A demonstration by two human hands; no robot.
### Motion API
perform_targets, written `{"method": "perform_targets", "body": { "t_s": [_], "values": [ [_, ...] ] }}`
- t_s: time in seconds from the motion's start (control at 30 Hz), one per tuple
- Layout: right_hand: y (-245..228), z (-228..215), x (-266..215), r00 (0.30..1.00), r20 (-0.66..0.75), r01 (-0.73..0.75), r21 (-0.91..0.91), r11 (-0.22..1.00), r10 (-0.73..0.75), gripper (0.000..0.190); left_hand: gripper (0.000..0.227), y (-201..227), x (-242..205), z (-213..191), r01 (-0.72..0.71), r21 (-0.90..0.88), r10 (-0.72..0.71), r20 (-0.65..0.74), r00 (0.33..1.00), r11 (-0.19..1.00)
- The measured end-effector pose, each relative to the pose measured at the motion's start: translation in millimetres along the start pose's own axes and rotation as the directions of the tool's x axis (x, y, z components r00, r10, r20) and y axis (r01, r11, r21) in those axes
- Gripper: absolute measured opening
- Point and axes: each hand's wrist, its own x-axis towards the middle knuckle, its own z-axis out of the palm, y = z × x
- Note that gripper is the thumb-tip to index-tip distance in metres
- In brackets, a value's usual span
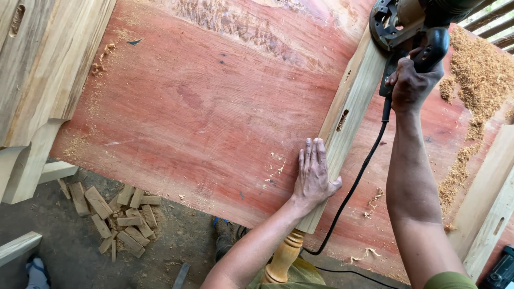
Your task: The person uses a handheld router to shape a wooden baluster on a workbench, then switches to an angle grinder to smooth the surface. The person handles the wooden piece and tools throughout the process.
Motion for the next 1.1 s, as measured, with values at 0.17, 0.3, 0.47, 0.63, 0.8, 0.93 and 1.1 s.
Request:
{"method": "perform_targets", "body": {
  "t_s": [0.17,0.3,0.47,0.63,0.8,0.93,1.1],
  "values": [
    [4.1,3.3,12.2,0.999,-0.033,0.024,-0.014,1.0,-0.025,0.013,0.111,1.0,0.6,-2.2,0.001,-0.019,-0.001,-0.002,1.0,1.0],
    [5.6,5.2,20.7,0.999,-0.039,0.018,-0.039,0.999,-0.019,0.013,0.11,2.0,1.1,-5.1,0.003,-0.051,-0.003,0.005,1.0,0.999],
    [6.3,9.2,29.9,0.999,-0.038,0.009,0.044,0.999,-0.008,0.018,0.111,1.0,0.7,-5.0,0.004,-0.063,-0.003,0.011,1.0,0.998],
    [12.7,8.9,40.1,0.999,-0.034,0.043,0.019,0.999,-0.042,0.018,0.112,1.0,1.3,-5.7,0.005,-0.068,-0.004,0.013,1.0,0.998],
    [19.5,9.0,50.9,0.998,-0.052,0.041,0.039,0.998,-0.039,0.017,0.111,1.0,1.6,-6.5,0.011,-0.098,-0.009,0.027,1.0,0.995],
    [23.5,8.4,58.7,0.996,-0.04,0.075,0.023,0.997,-0.074,0.017,0.111,1.7,2.3,-9.1,0.016,-0.117,-0.012,0.033,0.999,0.993],
    [29.3,10.5,68.7,0.995,-0.074,0.07,0.027,0.997,-0.068,0.018,0.111,1.7,2.6,-9.7,0.018,-0.121,-0.013,0.041,0.999,0.992]
  ]
}}
